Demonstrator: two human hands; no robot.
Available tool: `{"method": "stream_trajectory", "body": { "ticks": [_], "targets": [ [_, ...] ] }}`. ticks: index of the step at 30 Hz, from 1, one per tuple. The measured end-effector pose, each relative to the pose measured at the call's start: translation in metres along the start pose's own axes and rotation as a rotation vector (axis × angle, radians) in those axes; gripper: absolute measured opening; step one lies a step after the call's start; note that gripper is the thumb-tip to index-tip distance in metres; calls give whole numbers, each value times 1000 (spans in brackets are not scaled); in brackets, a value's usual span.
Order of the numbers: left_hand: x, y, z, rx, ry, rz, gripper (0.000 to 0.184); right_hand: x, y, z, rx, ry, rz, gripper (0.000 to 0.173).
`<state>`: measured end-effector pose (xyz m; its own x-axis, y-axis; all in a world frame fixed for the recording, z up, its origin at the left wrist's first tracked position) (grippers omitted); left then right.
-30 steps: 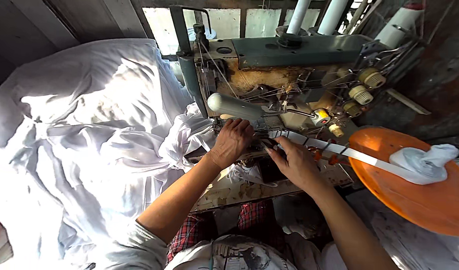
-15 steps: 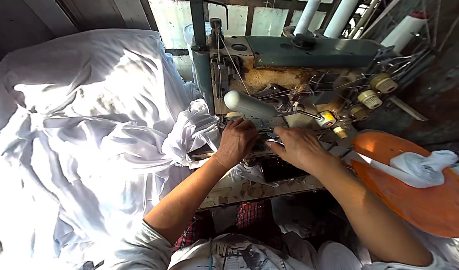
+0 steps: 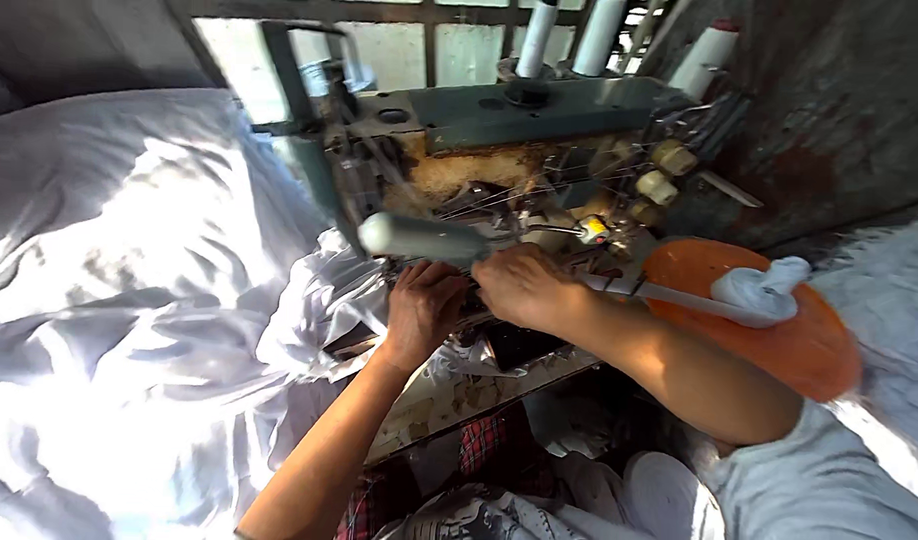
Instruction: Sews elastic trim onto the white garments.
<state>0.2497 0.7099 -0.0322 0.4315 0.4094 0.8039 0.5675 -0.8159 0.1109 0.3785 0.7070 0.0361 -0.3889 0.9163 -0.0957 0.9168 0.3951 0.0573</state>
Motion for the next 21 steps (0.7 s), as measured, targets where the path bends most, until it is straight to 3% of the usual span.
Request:
{"method": "stream_trajectory", "body": {
  "ticks": [5, 10, 13, 16, 19, 21],
  "targets": [
    [-2, -2, 3, 30, -25, 15, 24, -3, 0, -2, 145, 22, -24, 16],
    [-2, 2, -1, 48, -25, 19, 30, -12, 1, -3, 190, 70, -86, 23],
    [-3, 3, -1, 78, -46, 4, 32, -30, 1, 7, 252, 110, 8, 22],
    [-5, 4, 0, 119, -50, 22, 31, -55, -14, 37, 359, 27, 162, 21],
    [-8, 19, -4, 130, -64, 93, 31, -62, -41, 89, 511, -157, 90, 29],
    [-15, 36, -12, 103, -102, 124, 33, -57, -56, 121, 597, -150, 31, 31]
  ]
}}
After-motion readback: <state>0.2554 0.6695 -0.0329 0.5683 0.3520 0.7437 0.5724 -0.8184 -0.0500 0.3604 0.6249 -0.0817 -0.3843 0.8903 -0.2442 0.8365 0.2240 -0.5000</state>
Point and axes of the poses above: each hand's wrist, its own x-axis towards the middle knuckle, its own z-axis out of the palm, y = z × x, the point moved 5 cm from there along x, towards the middle knuckle, and after that the axes turned 9 degrees about z, right-handed, at the moved point
